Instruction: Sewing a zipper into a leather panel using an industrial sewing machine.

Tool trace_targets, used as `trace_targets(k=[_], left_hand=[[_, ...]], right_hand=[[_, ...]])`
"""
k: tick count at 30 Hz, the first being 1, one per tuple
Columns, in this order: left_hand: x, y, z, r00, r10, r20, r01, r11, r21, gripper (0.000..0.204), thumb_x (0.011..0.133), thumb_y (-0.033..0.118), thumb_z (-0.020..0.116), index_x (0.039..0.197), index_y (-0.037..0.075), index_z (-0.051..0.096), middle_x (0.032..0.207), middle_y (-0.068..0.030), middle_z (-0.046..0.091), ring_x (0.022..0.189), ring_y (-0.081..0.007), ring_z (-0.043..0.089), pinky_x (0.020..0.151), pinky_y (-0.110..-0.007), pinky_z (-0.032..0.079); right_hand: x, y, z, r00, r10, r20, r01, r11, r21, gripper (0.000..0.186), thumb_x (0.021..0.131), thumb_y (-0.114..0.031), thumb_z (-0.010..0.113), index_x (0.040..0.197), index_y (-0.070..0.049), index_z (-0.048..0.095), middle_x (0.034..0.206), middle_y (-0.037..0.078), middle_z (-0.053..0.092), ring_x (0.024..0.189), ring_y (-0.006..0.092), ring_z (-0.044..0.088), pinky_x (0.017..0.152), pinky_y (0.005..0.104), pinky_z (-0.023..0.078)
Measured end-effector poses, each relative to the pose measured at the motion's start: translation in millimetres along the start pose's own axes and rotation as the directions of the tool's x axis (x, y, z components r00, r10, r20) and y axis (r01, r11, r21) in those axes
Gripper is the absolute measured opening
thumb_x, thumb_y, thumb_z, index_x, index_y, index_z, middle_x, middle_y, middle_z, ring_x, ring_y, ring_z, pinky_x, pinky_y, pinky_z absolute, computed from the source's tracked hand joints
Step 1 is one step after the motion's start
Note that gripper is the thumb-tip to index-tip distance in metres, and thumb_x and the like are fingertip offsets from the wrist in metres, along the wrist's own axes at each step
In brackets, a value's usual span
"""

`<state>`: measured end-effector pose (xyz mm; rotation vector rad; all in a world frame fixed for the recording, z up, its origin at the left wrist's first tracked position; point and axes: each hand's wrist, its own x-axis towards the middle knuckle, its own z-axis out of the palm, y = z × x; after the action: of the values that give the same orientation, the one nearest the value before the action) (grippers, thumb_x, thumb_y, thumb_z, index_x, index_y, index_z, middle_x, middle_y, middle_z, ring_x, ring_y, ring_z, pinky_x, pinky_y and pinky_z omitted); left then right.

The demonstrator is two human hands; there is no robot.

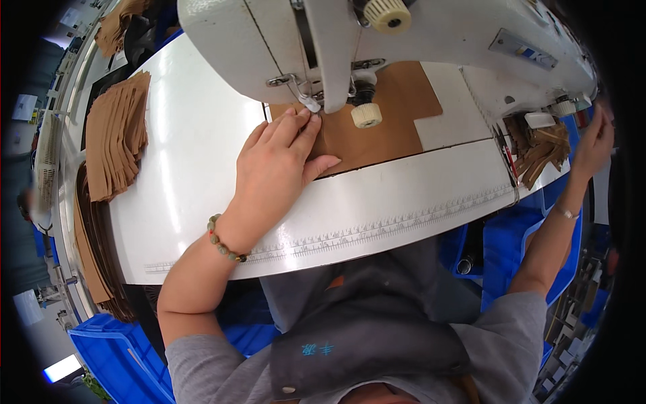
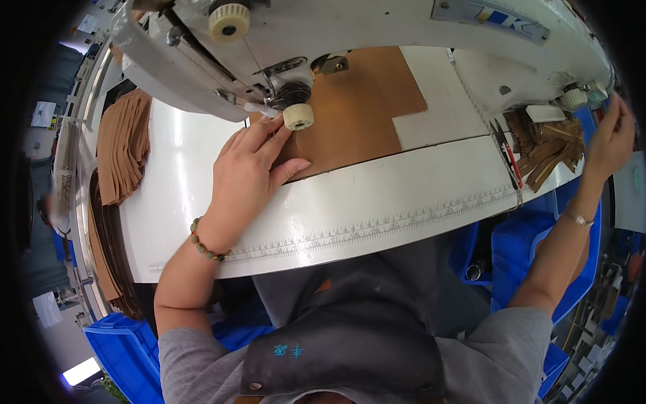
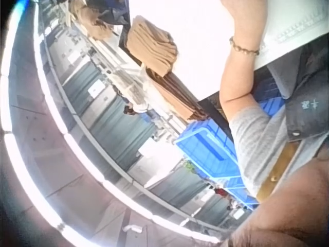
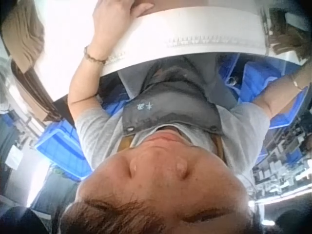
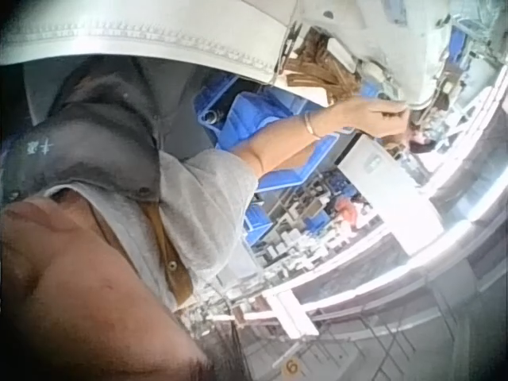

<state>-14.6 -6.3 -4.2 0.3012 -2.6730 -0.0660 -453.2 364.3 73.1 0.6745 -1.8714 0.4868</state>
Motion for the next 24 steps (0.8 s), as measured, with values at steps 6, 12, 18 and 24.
trace_targets(k=[6,12,18,24], left_hand=[[-0.8,-0.4,-2.9,0.997,0.035,-0.062,-0.035,0.999,0.009,0.048,0.083,0.037,0.082,0.117,0.003,0.075,0.122,-0.0073,0.072,0.109,-0.0282,0.068,0.093,-0.039,0.054],[-17.1,15.7,-15.8,0.908,0.377,-0.183,-0.407,0.898,-0.166,0.03,0.079,0.025,0.085,0.103,0.009,0.076,0.108,-0.0027,0.074,0.093,-0.0191,0.068,0.073,-0.029,0.055],[-18.9,36.6,-8.9,0.856,0.468,-0.221,-0.51,0.835,-0.207,0.032,0.081,0.031,0.084,0.102,0.009,0.077,0.108,-0.0026,0.074,0.089,-0.0186,0.069,0.073,-0.031,0.056],[-26.2,34.7,-18.9,0.926,0.339,0.166,-0.266,0.899,-0.349,0.05,0.086,0.051,0.073,0.097,0.003,0.073,0.092,-0.0095,0.069,0.093,-0.0267,0.068,0.08,-0.035,0.056]], right_hand=[[-63.1,-202.3,2.4,0.471,-0.763,0.443,0.436,0.638,0.635,0.027,0.083,-0.006,0.074,0.11,-0.004,0.071,0.119,0.007,0.071,0.1,0.0258,0.067,0.083,0.0373,0.055],[-36.0,-261.6,15.1,0.385,-0.889,0.249,0.528,0.433,0.73,0.009,0.084,-0.006,0.069,0.093,-0.007,0.065,0.095,0.006,0.064,0.088,0.0269,0.064,0.075,0.0395,0.052],[-19.3,-290.6,-52.6,0.37,-0.89,0.267,0.263,0.376,0.888,0.016,0.083,-0.016,0.071,0.08,-0.009,0.057,0.075,0.007,0.056,0.07,0.0281,0.061,0.063,0.0426,0.049],[-46.3,-339.0,-64.2,0.469,-0.835,0.289,-0.075,0.288,0.955,0.02,0.087,-0.018,0.071,0.077,-0.009,0.055,0.073,0.008,0.057,0.066,0.0301,0.061,0.059,0.0412,0.049]])
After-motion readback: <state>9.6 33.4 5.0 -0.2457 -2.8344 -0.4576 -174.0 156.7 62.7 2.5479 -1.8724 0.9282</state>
